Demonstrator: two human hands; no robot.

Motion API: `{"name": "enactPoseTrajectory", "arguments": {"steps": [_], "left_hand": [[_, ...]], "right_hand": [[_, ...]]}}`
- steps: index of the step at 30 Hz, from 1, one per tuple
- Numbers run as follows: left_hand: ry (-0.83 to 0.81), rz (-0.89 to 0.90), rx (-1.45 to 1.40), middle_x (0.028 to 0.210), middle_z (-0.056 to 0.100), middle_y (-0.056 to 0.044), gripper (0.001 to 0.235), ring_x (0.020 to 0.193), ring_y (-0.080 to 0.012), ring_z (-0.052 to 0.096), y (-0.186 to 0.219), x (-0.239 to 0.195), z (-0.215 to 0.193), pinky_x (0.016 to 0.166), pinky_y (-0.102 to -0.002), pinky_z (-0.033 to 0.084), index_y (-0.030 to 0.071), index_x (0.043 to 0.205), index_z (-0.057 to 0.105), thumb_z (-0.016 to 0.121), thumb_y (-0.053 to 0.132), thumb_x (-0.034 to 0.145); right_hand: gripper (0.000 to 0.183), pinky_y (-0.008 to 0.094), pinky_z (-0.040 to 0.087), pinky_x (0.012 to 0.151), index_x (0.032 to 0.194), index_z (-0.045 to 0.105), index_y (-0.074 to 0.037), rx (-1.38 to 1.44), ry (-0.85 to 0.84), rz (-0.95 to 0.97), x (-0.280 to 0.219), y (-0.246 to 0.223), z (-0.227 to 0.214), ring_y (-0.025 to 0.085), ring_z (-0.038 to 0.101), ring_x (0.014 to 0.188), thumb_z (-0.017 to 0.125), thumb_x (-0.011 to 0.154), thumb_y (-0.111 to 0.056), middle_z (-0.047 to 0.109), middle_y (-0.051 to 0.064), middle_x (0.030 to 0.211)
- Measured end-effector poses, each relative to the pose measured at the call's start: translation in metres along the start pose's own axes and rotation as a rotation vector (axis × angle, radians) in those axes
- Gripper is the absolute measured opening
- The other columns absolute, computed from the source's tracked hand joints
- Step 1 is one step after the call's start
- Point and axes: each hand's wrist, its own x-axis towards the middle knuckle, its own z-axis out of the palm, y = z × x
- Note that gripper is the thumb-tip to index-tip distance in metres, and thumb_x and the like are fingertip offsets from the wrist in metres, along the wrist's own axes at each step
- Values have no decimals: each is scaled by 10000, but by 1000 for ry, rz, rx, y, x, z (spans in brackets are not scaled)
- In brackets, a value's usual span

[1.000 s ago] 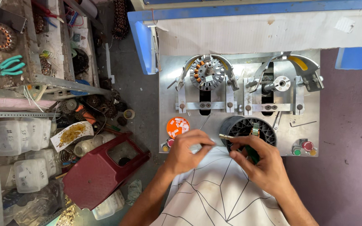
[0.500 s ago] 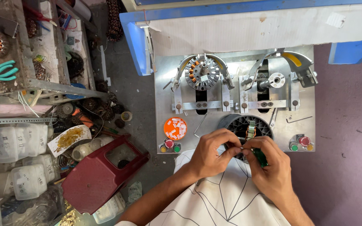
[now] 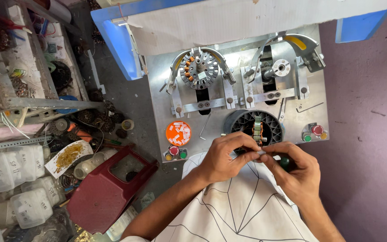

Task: The person works on a fan motor stator, using a screwdriver to adjust or secure small components on the stator's surface and handling small parts by hand.

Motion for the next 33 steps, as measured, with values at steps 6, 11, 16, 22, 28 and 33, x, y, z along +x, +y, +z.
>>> {"name": "enactPoseTrajectory", "arguments": {"steps": [6, 11, 16, 22, 28, 33], "left_hand": [[27, 15, 53, 1035, 695, -91, 176, 945, -256, 729, -7, 0, 8, 833, -345, 590, 39, 1080, 655, 754, 45, 935], [12, 52, 147, 1039, 682, -92, 174, 980, -254, 696, -15, 1, 11, 870, -359, 571, 66, 1081, 666, 763, 41, 939], [5, 9, -43, 1312, 601, -130, 512, 1200, -249, 596, -31, 14, -4, 1080, -391, 484, 49, 1344, 611, 709, 6, 843], [-242, 81, -147, 1520, 575, -106, 571, 1502, -282, 493, -67, 30, -12, 1278, -403, 393, 68, 1389, 623, 738, -46, 842], [-265, 39, -261, 1461, 631, -72, 529, 1465, -258, 542, -82, 32, -14, 1268, -390, 431, 102, 1315, 682, 834, -41, 828], [-266, 59, -251, 1465, 619, -81, 529, 1478, -267, 515, -81, 30, -16, 1268, -398, 418, 99, 1320, 675, 814, -30, 826]], "right_hand": [[189, 239, 538, 672, 980, 711, -32, -124, 69, -290, 3, -8, 3, 97, 706, 764, 785, 816, 26, 737, 43, 882], [167, 268, 528, 681, 968, 705, -24, -248, 177, -402, 1, 2, 11, 150, 700, 785, 780, 833, 42, 726, 71, 924], [176, 267, 526, 639, 1000, 724, -21, -306, 276, -366, 4, 12, 15, 147, 702, 759, 807, 853, 29, 726, 71, 935], [186, 271, 563, 701, 1018, 723, -26, -310, 294, -432, 5, 20, 21, 157, 726, 821, 800, 860, 36, 727, 78, 973], [203, 292, 578, 715, 1009, 713, -45, -377, 324, -530, 7, 30, 23, 179, 732, 840, 813, 851, 35, 723, 63, 964], [216, 297, 562, 644, 983, 719, -70, -440, 284, -578, 12, 32, 22, 180, 712, 777, 826, 817, 19, 715, 52, 934]]}}
